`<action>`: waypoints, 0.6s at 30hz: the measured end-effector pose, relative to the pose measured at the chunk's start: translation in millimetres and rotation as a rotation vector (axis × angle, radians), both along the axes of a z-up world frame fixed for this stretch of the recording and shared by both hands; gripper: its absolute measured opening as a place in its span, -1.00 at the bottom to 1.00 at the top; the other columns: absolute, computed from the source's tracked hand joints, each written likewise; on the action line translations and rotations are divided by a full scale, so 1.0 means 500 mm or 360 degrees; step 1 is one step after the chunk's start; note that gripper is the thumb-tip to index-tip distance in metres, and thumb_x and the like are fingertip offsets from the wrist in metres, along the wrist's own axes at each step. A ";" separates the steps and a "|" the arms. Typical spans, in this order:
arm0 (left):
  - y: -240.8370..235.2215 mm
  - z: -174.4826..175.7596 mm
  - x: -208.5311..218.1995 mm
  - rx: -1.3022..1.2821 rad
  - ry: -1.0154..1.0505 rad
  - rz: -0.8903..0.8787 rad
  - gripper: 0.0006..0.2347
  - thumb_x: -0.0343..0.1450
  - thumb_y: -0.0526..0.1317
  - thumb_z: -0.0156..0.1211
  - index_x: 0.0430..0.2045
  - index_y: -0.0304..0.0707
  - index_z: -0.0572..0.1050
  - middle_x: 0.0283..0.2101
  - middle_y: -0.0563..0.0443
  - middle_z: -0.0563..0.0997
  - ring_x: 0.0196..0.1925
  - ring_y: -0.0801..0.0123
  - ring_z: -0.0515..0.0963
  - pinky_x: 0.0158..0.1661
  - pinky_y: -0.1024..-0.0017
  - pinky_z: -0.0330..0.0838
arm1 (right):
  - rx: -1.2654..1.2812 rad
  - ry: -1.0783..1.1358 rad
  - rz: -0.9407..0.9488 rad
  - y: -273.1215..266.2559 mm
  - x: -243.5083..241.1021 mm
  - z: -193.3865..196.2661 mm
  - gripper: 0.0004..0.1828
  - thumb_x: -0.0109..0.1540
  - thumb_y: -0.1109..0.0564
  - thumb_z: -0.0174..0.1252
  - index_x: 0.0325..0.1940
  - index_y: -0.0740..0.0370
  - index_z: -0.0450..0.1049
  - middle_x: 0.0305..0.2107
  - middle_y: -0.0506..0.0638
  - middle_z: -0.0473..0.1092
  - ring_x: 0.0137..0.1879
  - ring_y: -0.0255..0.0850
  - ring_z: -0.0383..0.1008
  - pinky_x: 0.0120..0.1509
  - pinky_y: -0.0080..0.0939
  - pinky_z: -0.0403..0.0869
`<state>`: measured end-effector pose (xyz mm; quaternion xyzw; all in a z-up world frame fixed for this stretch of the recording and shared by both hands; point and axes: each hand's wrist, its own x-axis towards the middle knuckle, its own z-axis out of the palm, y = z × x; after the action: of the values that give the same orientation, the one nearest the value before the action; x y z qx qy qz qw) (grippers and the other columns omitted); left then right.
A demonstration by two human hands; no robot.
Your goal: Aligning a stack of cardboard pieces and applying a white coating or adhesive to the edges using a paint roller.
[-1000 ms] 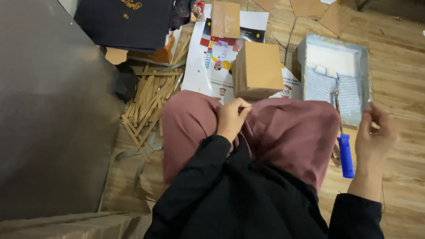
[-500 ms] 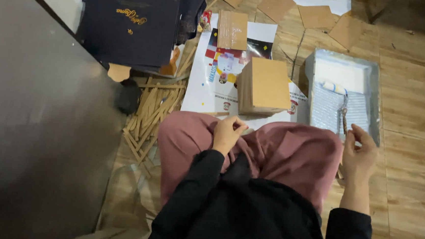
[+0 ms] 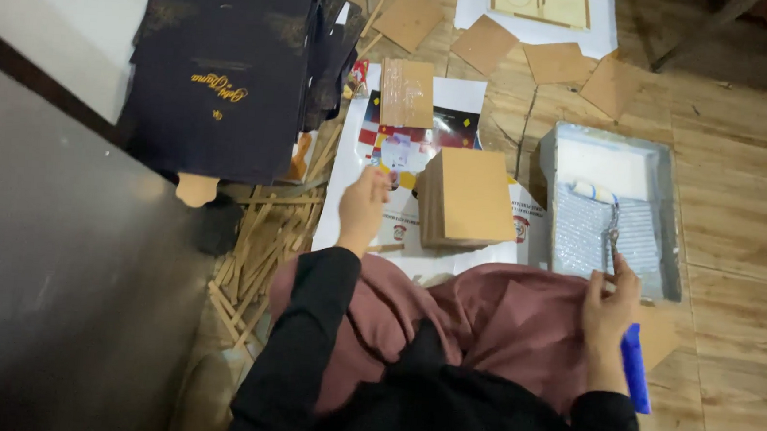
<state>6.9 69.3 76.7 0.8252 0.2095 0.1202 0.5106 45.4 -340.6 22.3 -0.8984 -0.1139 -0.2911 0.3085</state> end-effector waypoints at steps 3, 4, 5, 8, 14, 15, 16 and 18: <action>0.021 -0.094 0.021 -0.0112 -0.0026 0.0258 -0.74 0.43 -0.14 -0.27 -0.69 -0.10 0.28 -0.67 0.07 0.47 -0.45 0.15 0.51 -0.29 0.31 0.37 | 0.0094 -0.0003 0.0001 0.025 0.001 -0.005 -0.58 0.16 0.37 0.12 0.10 0.45 0.28 -0.19 0.23 0.29 -0.23 0.05 0.41 -0.34 -0.15 0.42; 0.012 -0.083 0.027 -0.0118 -0.0031 0.0250 -0.74 0.43 -0.14 -0.27 -0.69 -0.10 0.28 -0.67 0.07 0.47 -0.45 0.15 0.51 -0.29 0.31 0.37 | 0.0088 -0.0010 -0.0007 0.017 0.007 -0.011 -0.58 0.16 0.37 0.12 0.10 0.45 0.28 -0.19 0.23 0.29 -0.23 0.05 0.41 -0.34 -0.15 0.42; 0.003 -0.075 0.026 -0.0141 -0.0041 0.0218 -0.73 0.43 -0.14 -0.26 -0.71 -0.11 0.28 -0.69 0.06 0.46 -0.49 0.17 0.50 -0.32 0.33 0.37 | -0.0011 0.0055 -0.0060 0.010 0.010 -0.019 -0.66 0.17 0.27 0.18 0.02 0.30 0.34 -0.30 0.09 0.33 -0.28 -0.04 0.42 -0.35 -0.20 0.42; -0.009 -0.070 0.029 -0.0101 -0.0076 0.0117 -0.70 0.43 -0.14 -0.23 -0.77 -0.11 0.30 -0.73 0.07 0.44 -0.55 0.22 0.48 -0.38 0.37 0.37 | -0.0196 0.0233 -0.0199 -0.011 0.016 -0.048 -0.82 0.19 0.06 0.22 -0.16 0.04 0.43 -0.45 -0.14 0.39 -0.32 -0.19 0.44 -0.30 -0.28 0.40; -0.015 -0.066 0.032 -0.0091 -0.0196 0.0031 -0.83 0.36 -0.13 -0.01 -0.64 -0.05 0.44 -0.66 0.10 0.51 -0.51 0.30 0.52 -0.39 0.42 0.41 | -0.0328 0.0396 -0.0366 -0.030 0.027 -0.069 -0.90 0.13 -0.07 0.26 -0.31 -0.19 0.48 -0.49 -0.29 0.42 -0.28 -0.30 0.45 -0.20 -0.38 0.37; -0.015 -0.070 0.034 -0.0098 -0.0222 0.0028 -0.91 0.32 -0.16 0.07 -0.59 -0.04 0.47 -0.63 0.13 0.53 -0.50 0.36 0.53 -0.39 0.46 0.42 | -0.0291 0.0465 -0.0381 -0.022 0.023 -0.057 -0.91 0.14 -0.07 0.25 -0.30 -0.19 0.49 -0.50 -0.27 0.42 -0.27 -0.28 0.45 -0.19 -0.36 0.37; -0.015 -0.067 0.033 -0.0101 -0.0219 0.0026 -0.91 0.32 -0.16 0.07 -0.59 -0.04 0.47 -0.63 0.13 0.53 -0.50 0.36 0.53 -0.39 0.46 0.42 | -0.0294 0.0468 -0.0383 -0.019 0.021 -0.050 -0.91 0.14 -0.07 0.25 -0.30 -0.19 0.49 -0.50 -0.27 0.42 -0.27 -0.28 0.45 -0.19 -0.36 0.37; -0.016 -0.061 0.031 -0.0174 -0.0240 0.0002 -0.97 0.28 -0.22 0.15 -0.55 -0.10 0.50 -0.58 0.05 0.55 -0.50 0.36 0.52 -0.42 0.51 0.42 | -0.0260 0.0379 -0.0267 -0.011 0.019 -0.038 -0.94 0.15 0.02 0.25 -0.30 -0.10 0.51 -0.50 -0.15 0.43 -0.27 -0.15 0.45 -0.17 -0.25 0.38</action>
<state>22.4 61.5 46.1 0.7846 0.1770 0.1708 0.5691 54.9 -346.1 3.1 -0.9550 -0.0243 -0.1972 0.2203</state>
